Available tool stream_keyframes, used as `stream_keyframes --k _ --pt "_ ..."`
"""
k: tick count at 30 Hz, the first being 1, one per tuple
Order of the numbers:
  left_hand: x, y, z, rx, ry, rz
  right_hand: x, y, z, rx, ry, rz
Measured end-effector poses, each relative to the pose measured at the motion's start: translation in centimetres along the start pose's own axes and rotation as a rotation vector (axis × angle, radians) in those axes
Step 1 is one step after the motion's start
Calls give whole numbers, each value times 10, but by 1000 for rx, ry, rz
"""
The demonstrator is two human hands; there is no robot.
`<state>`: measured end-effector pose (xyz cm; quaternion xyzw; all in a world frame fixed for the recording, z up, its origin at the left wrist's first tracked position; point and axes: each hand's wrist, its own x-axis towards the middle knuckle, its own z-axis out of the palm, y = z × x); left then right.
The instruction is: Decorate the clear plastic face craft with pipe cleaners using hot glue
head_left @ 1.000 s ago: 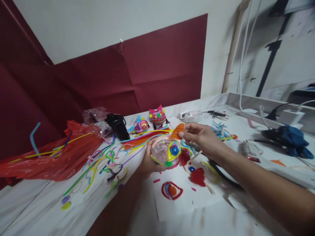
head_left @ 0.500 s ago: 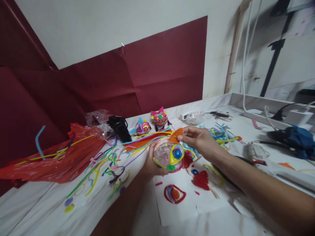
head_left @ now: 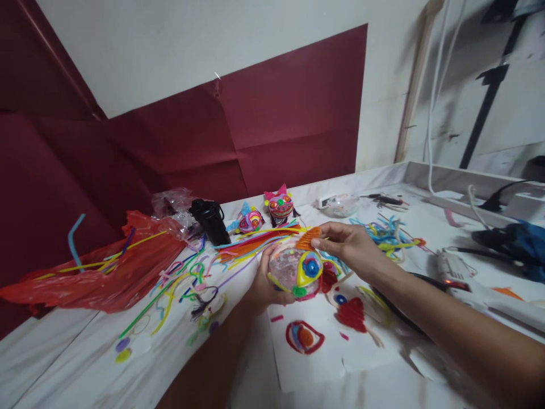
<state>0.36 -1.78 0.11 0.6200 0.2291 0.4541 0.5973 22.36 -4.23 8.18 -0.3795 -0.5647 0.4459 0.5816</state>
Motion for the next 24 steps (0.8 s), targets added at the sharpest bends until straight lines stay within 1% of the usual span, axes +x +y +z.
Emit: stream_keyframes --k 3,7,11,16,19,24 --pt "-1 -1 0 -6 15 9 0 0 -1 -25 -8 -13" --pt "-3 -2 0 -24 5 4 -1 1 -2 -74 -16 -25" --pt "-3 2 2 -37 -13 -18 -1 2 -2 -104 -26 -28" --pt "-1 6 8 -71 27 40 2 4 -2 -125 -46 -13" --pt "0 5 8 -64 27 45 4 3 -2 -105 -65 -21" --pt "0 7 10 -78 30 62 4 -1 -4 -141 -88 -36"
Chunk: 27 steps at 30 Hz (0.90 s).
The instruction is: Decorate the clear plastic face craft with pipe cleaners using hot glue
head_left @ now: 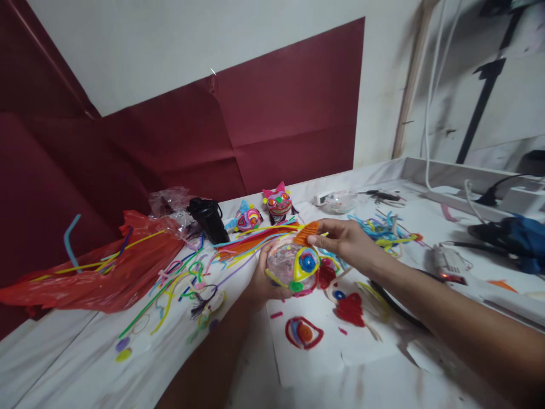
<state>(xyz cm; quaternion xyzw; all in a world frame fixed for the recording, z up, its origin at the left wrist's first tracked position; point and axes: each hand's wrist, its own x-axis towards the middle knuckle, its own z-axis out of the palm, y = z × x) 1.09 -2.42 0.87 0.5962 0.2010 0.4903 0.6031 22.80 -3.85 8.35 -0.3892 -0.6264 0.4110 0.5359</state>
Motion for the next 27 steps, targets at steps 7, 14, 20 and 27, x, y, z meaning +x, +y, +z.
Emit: stream_keyframes --k 7,14,20,27 --pt "0 3 5 -14 -8 2 2 2 -2 -40 -36 -13" --pt "-1 5 2 5 -17 -24 2 4 -4 -217 -29 -176" --pt "-1 6 2 7 -22 -43 -1 -1 -3 -279 -46 -231" --pt "2 -2 -6 70 -38 -28 -3 -2 -4 -334 -47 -242"
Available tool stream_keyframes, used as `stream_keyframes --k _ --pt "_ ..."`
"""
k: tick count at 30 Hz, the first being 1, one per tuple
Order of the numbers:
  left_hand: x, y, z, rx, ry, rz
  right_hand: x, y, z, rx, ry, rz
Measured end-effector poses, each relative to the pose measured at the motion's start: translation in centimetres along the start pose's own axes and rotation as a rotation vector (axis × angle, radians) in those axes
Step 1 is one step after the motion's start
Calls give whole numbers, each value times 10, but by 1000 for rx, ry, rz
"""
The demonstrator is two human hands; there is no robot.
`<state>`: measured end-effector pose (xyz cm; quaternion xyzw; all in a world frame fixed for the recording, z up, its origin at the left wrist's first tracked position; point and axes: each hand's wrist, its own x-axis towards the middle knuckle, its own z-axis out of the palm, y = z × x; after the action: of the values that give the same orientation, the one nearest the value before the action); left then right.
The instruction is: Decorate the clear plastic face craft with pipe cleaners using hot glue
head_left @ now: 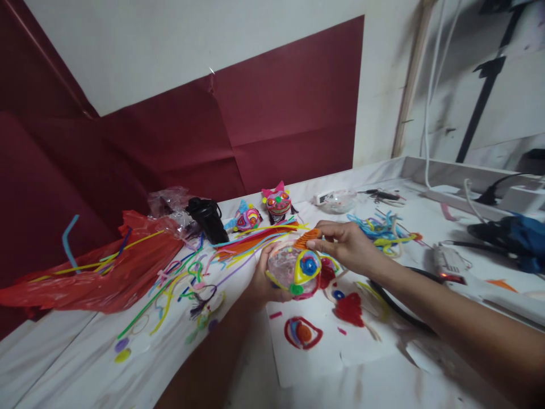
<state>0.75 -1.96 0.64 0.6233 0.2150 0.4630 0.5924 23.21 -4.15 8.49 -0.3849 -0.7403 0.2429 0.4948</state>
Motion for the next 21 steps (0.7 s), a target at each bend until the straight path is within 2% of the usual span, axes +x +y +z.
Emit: stream_keyframes --k 13,21 --pt "-4 7 5 -30 -8 -19 2 -1 -1 6 -16 62" --pt "-2 3 -1 -15 -56 -33 3 -3 -4 -47 -41 9"
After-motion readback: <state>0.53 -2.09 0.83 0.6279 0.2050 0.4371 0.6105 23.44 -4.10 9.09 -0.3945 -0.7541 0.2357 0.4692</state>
